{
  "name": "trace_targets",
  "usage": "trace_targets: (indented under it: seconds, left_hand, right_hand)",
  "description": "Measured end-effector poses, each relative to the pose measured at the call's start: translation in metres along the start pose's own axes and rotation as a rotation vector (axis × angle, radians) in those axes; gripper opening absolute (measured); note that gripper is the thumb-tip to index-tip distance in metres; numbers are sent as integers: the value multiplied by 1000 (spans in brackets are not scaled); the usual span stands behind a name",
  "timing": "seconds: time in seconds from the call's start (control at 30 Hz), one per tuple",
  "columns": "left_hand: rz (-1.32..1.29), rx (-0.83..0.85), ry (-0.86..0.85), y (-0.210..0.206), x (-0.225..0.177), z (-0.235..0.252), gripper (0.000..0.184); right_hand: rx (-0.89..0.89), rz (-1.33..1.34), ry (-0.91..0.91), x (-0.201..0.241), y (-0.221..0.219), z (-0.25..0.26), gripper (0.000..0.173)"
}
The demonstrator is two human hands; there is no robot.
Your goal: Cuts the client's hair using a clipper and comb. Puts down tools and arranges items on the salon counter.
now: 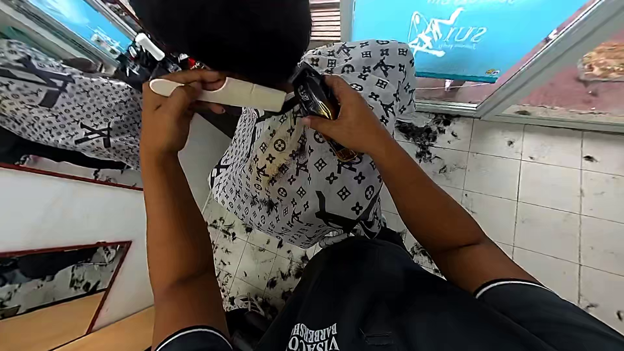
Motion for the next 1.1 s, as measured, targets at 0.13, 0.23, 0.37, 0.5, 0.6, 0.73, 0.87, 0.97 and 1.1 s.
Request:
trace_targets:
  seconds: [0.13, 0.23, 0.37, 0.5, 0.6, 0.73, 0.87, 0.97, 1.1]
  left_hand:
    - [-45, -57, -53, -5, 1, 2, 31]
    - [-53, -30, -133, -8, -5, 8, 31]
    - [-43, 25, -189, -8, -8, 14, 33]
    - [-35, 87, -207, -6, -7, 14, 32]
    - [28, 61, -74, 7, -4, 7, 30]
    - [-21, -3, -65, 19, -8, 7, 31]
    - [-66, 28, -169, 13, -17, 20, 30]
    - [-36, 92, -220, 13, -18, 24, 30]
    - [4, 103, -247, 9, -20, 24, 29]
  right_hand:
    - [3, 105, -6, -16, -4, 10, 74]
    - [-14, 134, 17, -21, -9, 15, 74]
    - [-41, 95, 54, -12, -15, 15, 74]
    - [-1, 36, 91, 4, -25, 11, 81]
    - [26, 92, 25, 3, -30, 7, 78]
    - [-31, 243, 17, -14, -36, 10, 73]
    - [-62, 302, -14, -14, -39, 14, 74]
    - [-79, 263, 26, -6, -41, 13, 75]
    - [-119, 90, 154, 15, -45, 12, 85]
Point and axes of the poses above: each hand's wrist, its own z-axis towards the middle knuckle, its own y-axis out of the back of the hand, x = y × z, the point moved 2 cm from there along z, towards the middle knuckle, and after that the axes turned 6 degrees about x, right-handed, at the moved point
